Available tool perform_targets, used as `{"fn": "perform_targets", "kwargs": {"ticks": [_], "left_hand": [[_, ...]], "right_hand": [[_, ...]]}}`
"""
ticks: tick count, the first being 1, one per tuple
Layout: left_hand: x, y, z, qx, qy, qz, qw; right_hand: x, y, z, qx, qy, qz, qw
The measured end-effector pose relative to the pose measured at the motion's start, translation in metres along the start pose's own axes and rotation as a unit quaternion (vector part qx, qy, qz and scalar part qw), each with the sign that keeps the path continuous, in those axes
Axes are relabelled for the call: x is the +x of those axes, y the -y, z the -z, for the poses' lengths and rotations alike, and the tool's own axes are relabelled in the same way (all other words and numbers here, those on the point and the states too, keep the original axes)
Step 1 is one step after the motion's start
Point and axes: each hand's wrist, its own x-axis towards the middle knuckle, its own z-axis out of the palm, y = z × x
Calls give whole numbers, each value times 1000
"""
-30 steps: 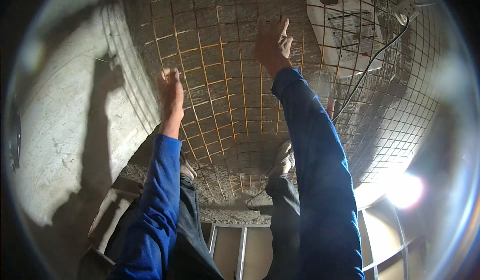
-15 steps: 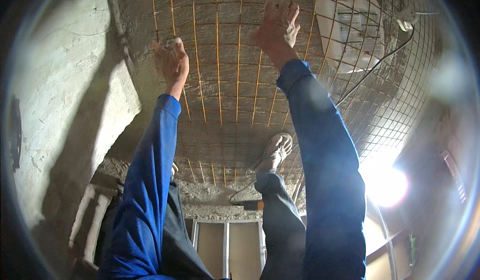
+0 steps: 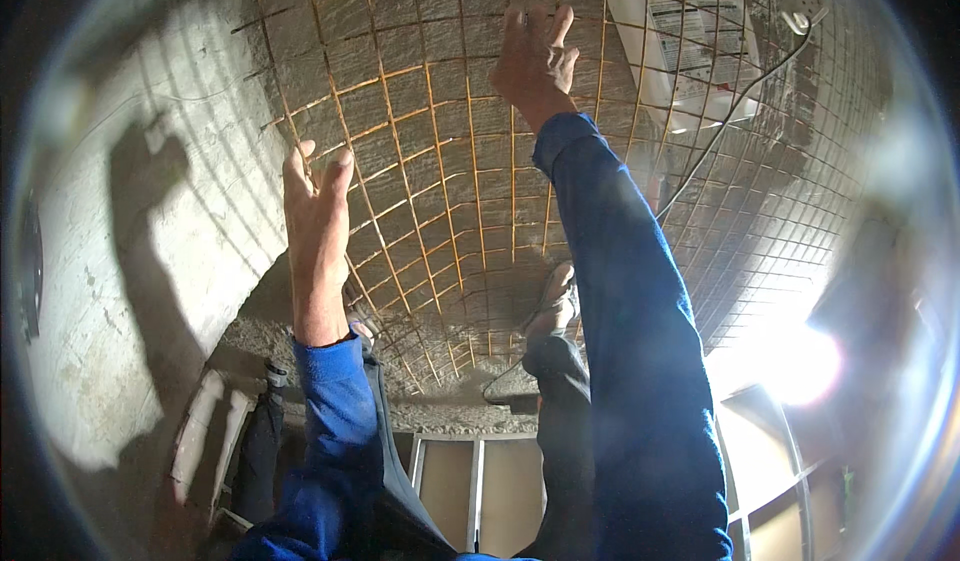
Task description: The person uses an angle grinder to cut a wire mesh laid on the floor. They cut along the grid lines, remove cut pieces, and reposition the remaining mesh. The person also plugs in the grinder and adjusts the power cord during the task.
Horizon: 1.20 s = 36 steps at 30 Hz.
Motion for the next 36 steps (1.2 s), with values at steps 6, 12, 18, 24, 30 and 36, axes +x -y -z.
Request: {"fn": "perform_targets", "kwargs": {"ticks": [6, 12, 18, 24, 30, 36], "left_hand": [[56, 31, -9, -17, 4, -11, 1000], [122, 109, -70, 80, -130, -122, 981], [126, 125, -82, 97, -223, -137, 960], [93, 66, -7, -48, 0, -41, 998], [-11, 2, 9, -40, 28, -22, 999], [61, 49, -13, 66, 10, -30, 997]], "right_hand": [[9, 3, 1, 0, 0, -7, 1000], [11, -3, -11, -32, -49, 2, 998], [12, -18, -20, -54, -157, 109, 980], [20, -20, -22, -103, -106, 120, 982], [15, -31, -49, -182, -291, 208, 916], [32, -45, -78, -149, -110, 212, 959]]}}
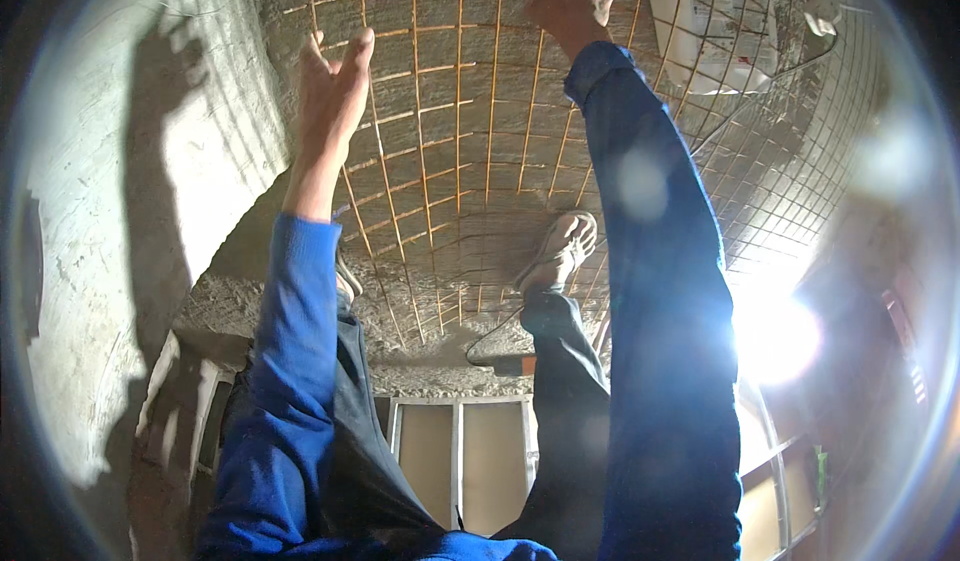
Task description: The person uses an angle grinder to cut a wire mesh laid on the floor. They cut along the grid lines, remove cut pieces, and reposition the remaining mesh. The person also plugs in the grinder and adjusts the power cord during the task.
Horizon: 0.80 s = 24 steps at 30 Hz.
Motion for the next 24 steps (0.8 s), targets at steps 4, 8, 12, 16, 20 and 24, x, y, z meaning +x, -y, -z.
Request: {"fn": "perform_targets", "kwargs": {"ticks": [4, 8, 12, 16, 20, 24], "left_hand": [[50, 54, -43, 90, -103, -99, 986], [72, 92, -54, 90, -117, -192, 970], [54, 59, -21, -66, -20, -70, 995], [-28, -29, 35, -63, 58, 2, 996], [-99, -72, 44, 12, -9, -138, 990], [-33, -32, 52, 69, 6, -134, 989]], "right_hand": [[15, 2, 6, -11, 49, -109, 993], [26, -4, 10, -20, 110, -110, 988], [20, -3, -12, -62, 152, -59, 985], [15, 1, -21, 58, -44, -95, 993], [15, -14, 13, 44, 74, -55, 995], [-10, -13, 59, 124, 56, -58, 989]]}}
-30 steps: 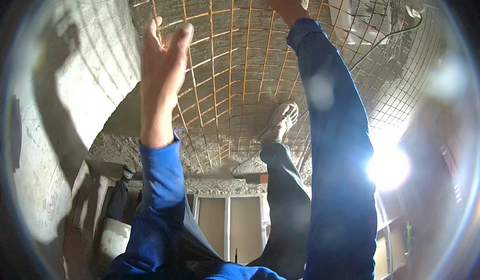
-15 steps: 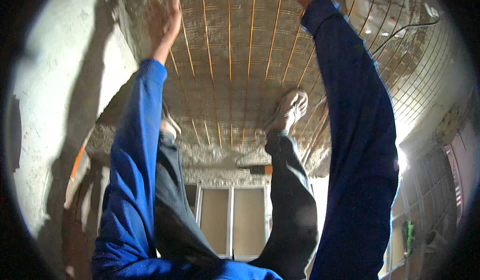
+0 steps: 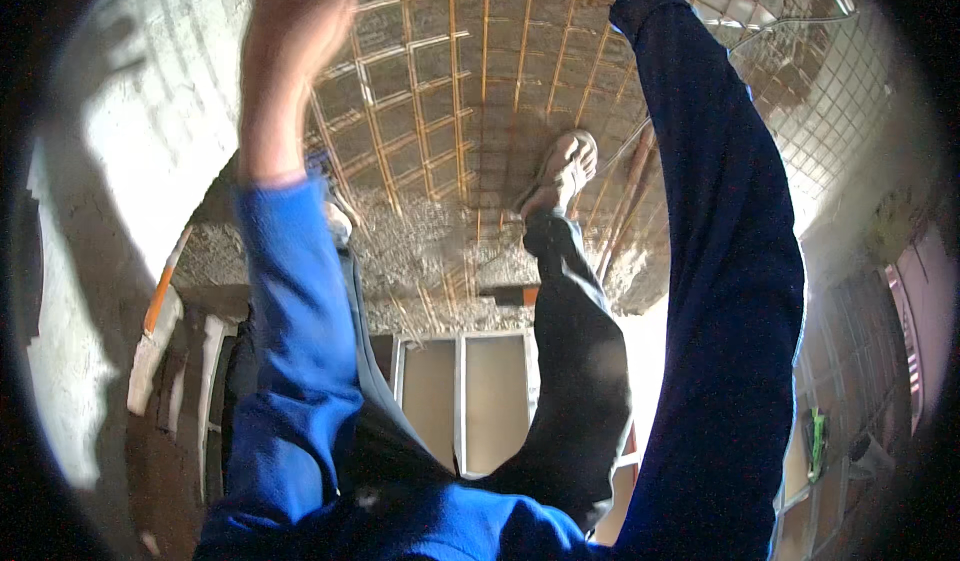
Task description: The person uses an angle grinder to cut a wire mesh laid on the floor. They cut along the grid lines, remove cut pieces, and reposition the remaining mesh. The person also plugs in the grinder and adjusts the power cord during the task.
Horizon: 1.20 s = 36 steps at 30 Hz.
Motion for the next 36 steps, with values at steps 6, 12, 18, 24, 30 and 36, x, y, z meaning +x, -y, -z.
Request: {"fn": "perform_targets", "kwargs": {"ticks": [6, 12, 18, 24, 30, 36], "left_hand": [[55, 69, -14, 165, -20, 0, 986], [13, 15, 16, 137, -6, 6, 991], [-27, -83, 70, 110, 31, -23, 993], [-62, -145, 63, 227, 102, 34, 968], [-20, -45, 47, 176, 16, -42, 983], [76, 95, 3, 72, 21, -12, 997]], "right_hand": [[-220, 90, 8, 347, 38, -135, 927], [-361, 214, -15, 452, 225, -349, 790], [-431, 290, -24, 642, 60, -386, 660], [-439, 286, -69, 679, 139, -361, 624], [-421, 285, -69, 745, 126, -466, 460], [-404, 311, 20, 633, 108, -473, 604]]}}
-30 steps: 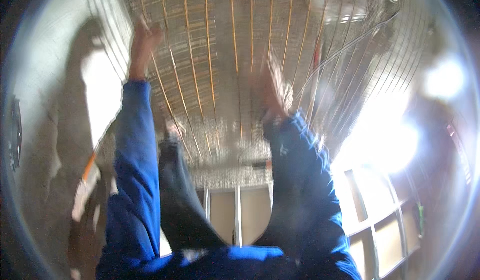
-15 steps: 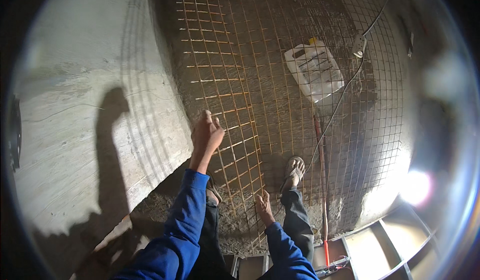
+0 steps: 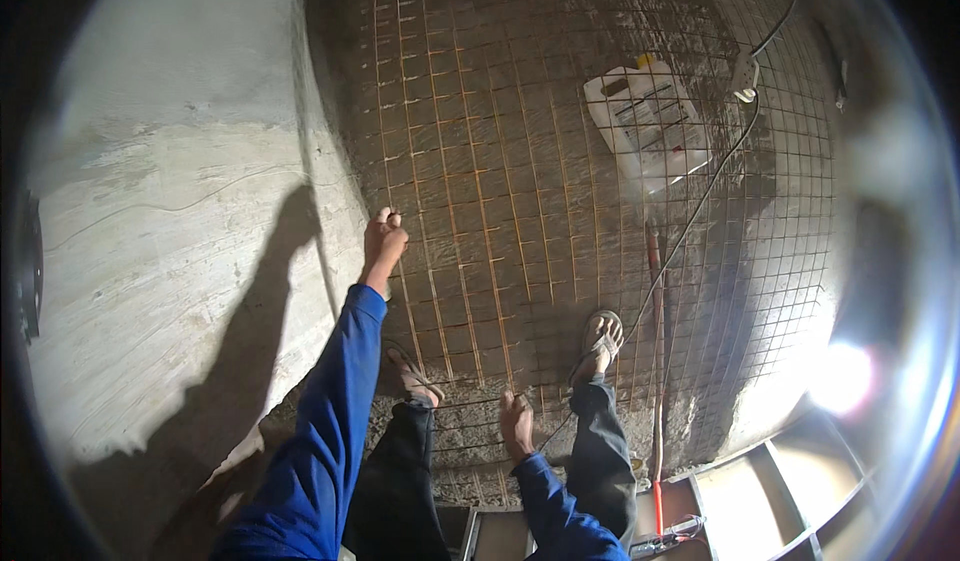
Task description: The person uses an angle grinder to cut a wire mesh laid on the floor. They cut along the grid lines, remove cut pieces, and reposition the remaining mesh. The person also plugs in the grinder and adjusts the power cord during the task.
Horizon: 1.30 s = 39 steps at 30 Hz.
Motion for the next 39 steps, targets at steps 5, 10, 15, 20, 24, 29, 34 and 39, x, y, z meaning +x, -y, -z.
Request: {"fn": "perform_targets", "kwargs": {"ticks": [5, 10, 15, 20, 24, 29, 34, 39], "left_hand": [[32, 50, -40, -259, 124, 126, 950], [-3, -9, 23, -281, 121, 103, 947], [-84, -130, 65, 123, -122, -146, 974], [-97, -128, 64, 117, -70, -71, 988], [-28, -44, 20, -67, 44, 48, 996], [23, 15, 9, -274, 191, 165, 928], [-60, -121, 52, 61, 60, -32, 996], [-126, -258, 39, 76, -13, -121, 990]], "right_hand": [[-57, 14, -53, 170, -11, -12, 985], [-23, -19, -53, 431, -91, 73, 895], [25, -44, -38, 100, 8, -38, 994], [37, -39, -2, 286, -81, -57, 953], [13, -21, 6, -241, -165, 95, 952], [-24, -5, -57, 101, -276, 210, 932], [2, 14, -18, 89, 56, -67, 992], [12, 43, -23, 208, 189, -105, 954]]}}
